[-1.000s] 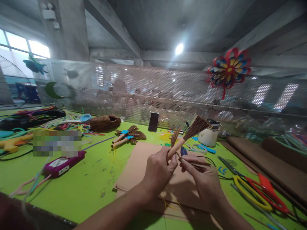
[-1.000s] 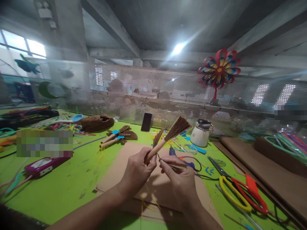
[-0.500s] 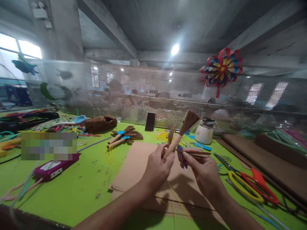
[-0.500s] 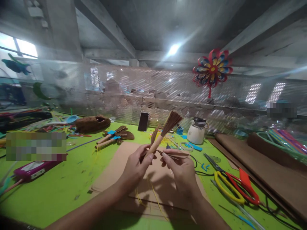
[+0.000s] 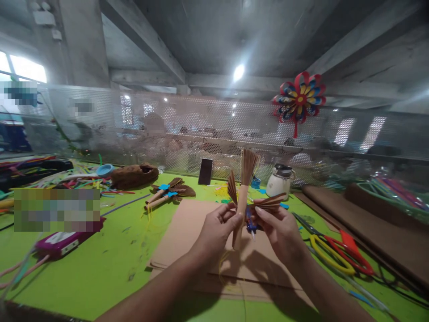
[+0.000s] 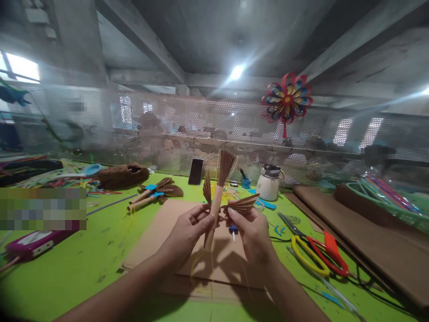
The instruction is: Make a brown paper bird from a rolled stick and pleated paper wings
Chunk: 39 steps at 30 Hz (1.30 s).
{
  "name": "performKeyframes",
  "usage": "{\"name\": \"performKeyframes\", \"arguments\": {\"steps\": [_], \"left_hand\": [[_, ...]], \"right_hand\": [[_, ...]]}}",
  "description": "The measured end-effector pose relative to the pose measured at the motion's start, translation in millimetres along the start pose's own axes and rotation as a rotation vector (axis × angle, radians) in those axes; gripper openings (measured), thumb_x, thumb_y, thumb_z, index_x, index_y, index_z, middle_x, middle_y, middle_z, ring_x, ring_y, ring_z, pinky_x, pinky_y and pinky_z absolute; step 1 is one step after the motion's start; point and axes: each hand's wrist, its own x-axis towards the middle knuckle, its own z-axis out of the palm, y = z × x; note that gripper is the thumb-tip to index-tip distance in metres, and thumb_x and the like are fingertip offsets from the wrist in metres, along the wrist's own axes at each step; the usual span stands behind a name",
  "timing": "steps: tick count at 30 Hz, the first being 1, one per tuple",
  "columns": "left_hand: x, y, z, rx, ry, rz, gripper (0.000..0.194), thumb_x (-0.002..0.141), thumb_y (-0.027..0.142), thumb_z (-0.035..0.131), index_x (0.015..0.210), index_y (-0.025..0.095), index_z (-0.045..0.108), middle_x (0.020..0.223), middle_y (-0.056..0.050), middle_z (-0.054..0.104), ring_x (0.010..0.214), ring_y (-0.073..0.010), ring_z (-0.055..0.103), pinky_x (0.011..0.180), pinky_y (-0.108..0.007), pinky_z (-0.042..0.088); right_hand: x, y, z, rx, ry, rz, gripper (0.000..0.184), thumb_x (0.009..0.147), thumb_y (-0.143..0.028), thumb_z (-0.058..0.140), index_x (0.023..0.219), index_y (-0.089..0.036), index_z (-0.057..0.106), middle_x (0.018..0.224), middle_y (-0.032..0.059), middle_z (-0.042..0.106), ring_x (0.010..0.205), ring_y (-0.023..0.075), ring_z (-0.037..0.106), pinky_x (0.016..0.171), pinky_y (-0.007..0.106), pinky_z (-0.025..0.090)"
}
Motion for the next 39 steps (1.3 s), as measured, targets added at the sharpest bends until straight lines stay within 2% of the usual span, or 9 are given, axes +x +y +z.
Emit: {"name": "performKeyframes", "arguments": {"steps": [6, 11, 14, 18, 28, 39], "left_hand": [[6.3, -12.3, -9.3, 0.046, -0.07, -0.068, 0.035, 0.069, 0.034, 0.069, 0.094, 0.011, 0.059, 0.092, -0.008, 0.065, 0.091, -0.0193, 0.06, 0.084, -0.032, 0.043], [9.3, -16.7, -15.4, 0.037, -0.08, -0.103, 0.034, 0.072, 0.035, 0.068, 0.093, 0.011, 0.058, 0.091, -0.009, 0.066, 0.085, -0.0165, 0.059, 0.078, -0.029, 0.043], [9.9, -17.7, -16.7, 0.021, -0.07, -0.118, 0.035, 0.071, 0.036, 0.068, 0.092, 0.011, 0.058, 0.09, -0.009, 0.066, 0.082, -0.0157, 0.058, 0.076, -0.029, 0.043], [11.6, -21.0, -18.6, 0.021, -0.069, -0.119, 0.033, 0.071, 0.036, 0.068, 0.089, 0.011, 0.058, 0.09, -0.01, 0.066, 0.078, -0.0145, 0.058, 0.071, -0.028, 0.043], [11.4, -24.6, -17.2, 0.079, -0.101, -0.113, 0.037, 0.068, 0.039, 0.069, 0.09, 0.011, 0.058, 0.087, -0.009, 0.066, 0.075, -0.0153, 0.058, 0.067, -0.027, 0.043], [11.1, -25.8, -17.8, 0.061, -0.102, -0.136, 0.038, 0.068, 0.039, 0.07, 0.092, 0.011, 0.059, 0.081, -0.007, 0.064, 0.077, -0.0164, 0.059, 0.07, -0.03, 0.045]], "right_hand": [[3.7, 0.5, -3.8, 0.003, -0.032, 0.021, 0.026, 0.066, -0.026, 0.074, 0.088, -0.015, 0.065, 0.071, 0.0032, 0.066, 0.059, 0.0132, 0.057, 0.056, 0.026, 0.045], [5.3, -0.7, -4.7, 0.005, -0.024, -0.004, 0.022, 0.074, -0.034, 0.067, 0.084, -0.015, 0.065, 0.073, 0.0032, 0.066, 0.059, 0.0123, 0.056, 0.055, 0.024, 0.045], [8.5, -0.7, -7.0, 0.017, 0.04, -0.036, 0.028, 0.077, -0.043, 0.062, 0.077, -0.015, 0.065, 0.069, 0.0029, 0.065, 0.059, 0.0126, 0.057, 0.054, 0.024, 0.046], [12.7, 1.0, -10.9, 0.011, 0.143, -0.034, 0.035, 0.073, -0.049, 0.063, 0.068, -0.015, 0.064, 0.06, 0.0022, 0.062, 0.053, 0.0128, 0.055, 0.051, 0.024, 0.046], [12.0, 9.3, -11.1, -0.186, 0.122, -0.082, 0.029, 0.066, -0.041, 0.072, 0.067, -0.013, 0.064, 0.058, 0.0007, 0.059, 0.047, 0.0095, 0.047, 0.043, 0.022, 0.041], [12.2, 9.9, -11.9, -0.195, 0.107, -0.04, 0.03, 0.064, -0.04, 0.074, 0.064, -0.012, 0.064, 0.053, 0.0004, 0.057, 0.045, 0.0086, 0.046, 0.04, 0.022, 0.044]]}}
